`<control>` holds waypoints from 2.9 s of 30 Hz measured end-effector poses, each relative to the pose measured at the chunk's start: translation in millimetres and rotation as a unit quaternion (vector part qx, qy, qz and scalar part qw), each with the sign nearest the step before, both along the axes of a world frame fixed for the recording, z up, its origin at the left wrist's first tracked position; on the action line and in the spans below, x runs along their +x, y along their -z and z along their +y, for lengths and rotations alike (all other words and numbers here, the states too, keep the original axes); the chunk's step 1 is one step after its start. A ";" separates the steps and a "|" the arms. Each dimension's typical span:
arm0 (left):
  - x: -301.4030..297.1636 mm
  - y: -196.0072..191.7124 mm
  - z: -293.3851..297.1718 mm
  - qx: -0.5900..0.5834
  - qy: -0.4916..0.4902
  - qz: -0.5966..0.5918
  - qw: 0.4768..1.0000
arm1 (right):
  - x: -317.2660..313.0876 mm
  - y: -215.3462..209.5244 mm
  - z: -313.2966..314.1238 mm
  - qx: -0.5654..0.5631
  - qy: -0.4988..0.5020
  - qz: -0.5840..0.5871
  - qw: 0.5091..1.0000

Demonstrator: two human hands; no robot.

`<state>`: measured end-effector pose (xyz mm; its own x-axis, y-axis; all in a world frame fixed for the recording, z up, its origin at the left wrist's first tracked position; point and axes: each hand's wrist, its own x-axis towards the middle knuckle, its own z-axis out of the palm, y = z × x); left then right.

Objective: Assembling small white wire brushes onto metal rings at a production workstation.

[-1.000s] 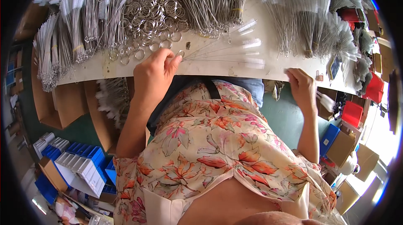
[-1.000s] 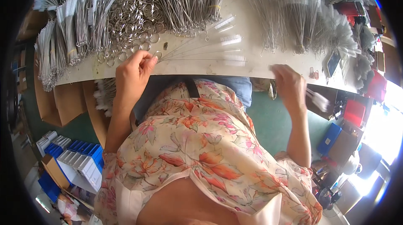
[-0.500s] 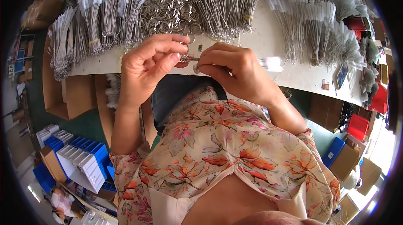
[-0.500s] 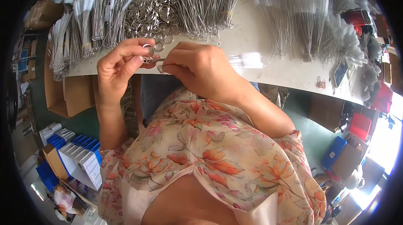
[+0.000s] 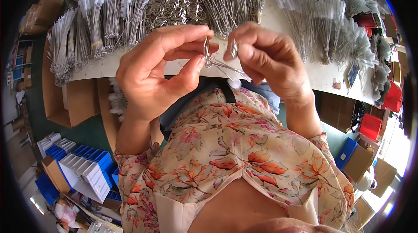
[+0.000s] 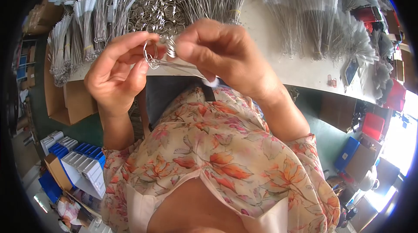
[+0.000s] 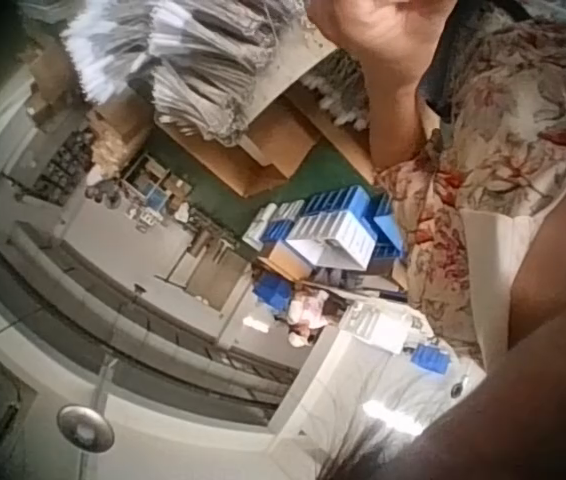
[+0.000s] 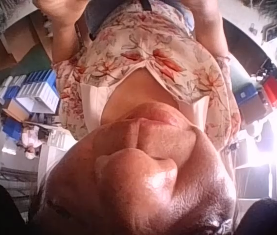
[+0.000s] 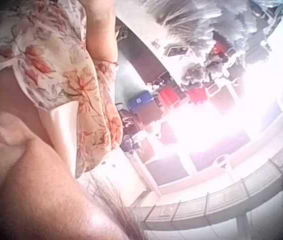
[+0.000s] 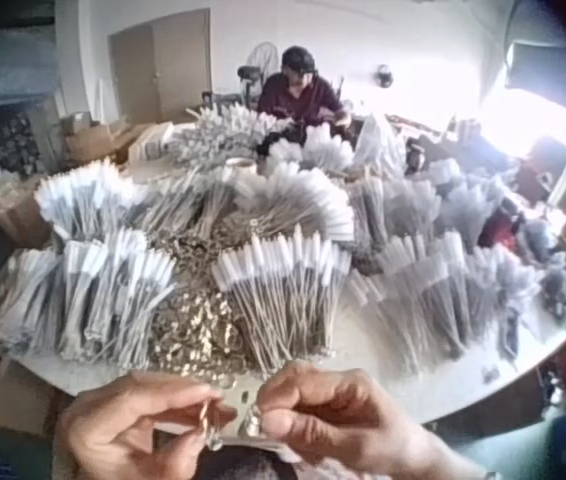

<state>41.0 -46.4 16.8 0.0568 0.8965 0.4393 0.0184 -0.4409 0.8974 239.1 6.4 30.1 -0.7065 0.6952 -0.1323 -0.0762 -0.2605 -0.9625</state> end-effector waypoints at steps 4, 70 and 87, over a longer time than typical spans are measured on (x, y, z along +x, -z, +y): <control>3.9 -10.2 4.6 0.133 -0.095 0.062 0.985 | -22.3 -13.3 -3.2 0.118 0.097 0.046 0.987; -128.0 91.4 -99.0 -0.208 -0.224 0.548 0.779 | -75.0 80.0 -31.3 0.113 -0.035 -0.125 0.985; -166.2 222.3 -112.1 -0.475 -0.105 0.393 0.780 | -104.9 93.0 -24.5 0.071 -0.104 -0.177 0.976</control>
<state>-125.1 -158.5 -205.6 -0.2185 0.8227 -0.5249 0.7101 0.5030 0.4927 134.3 -18.1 -62.9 -0.7616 0.5708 -0.3067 0.3079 -0.0978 -0.9464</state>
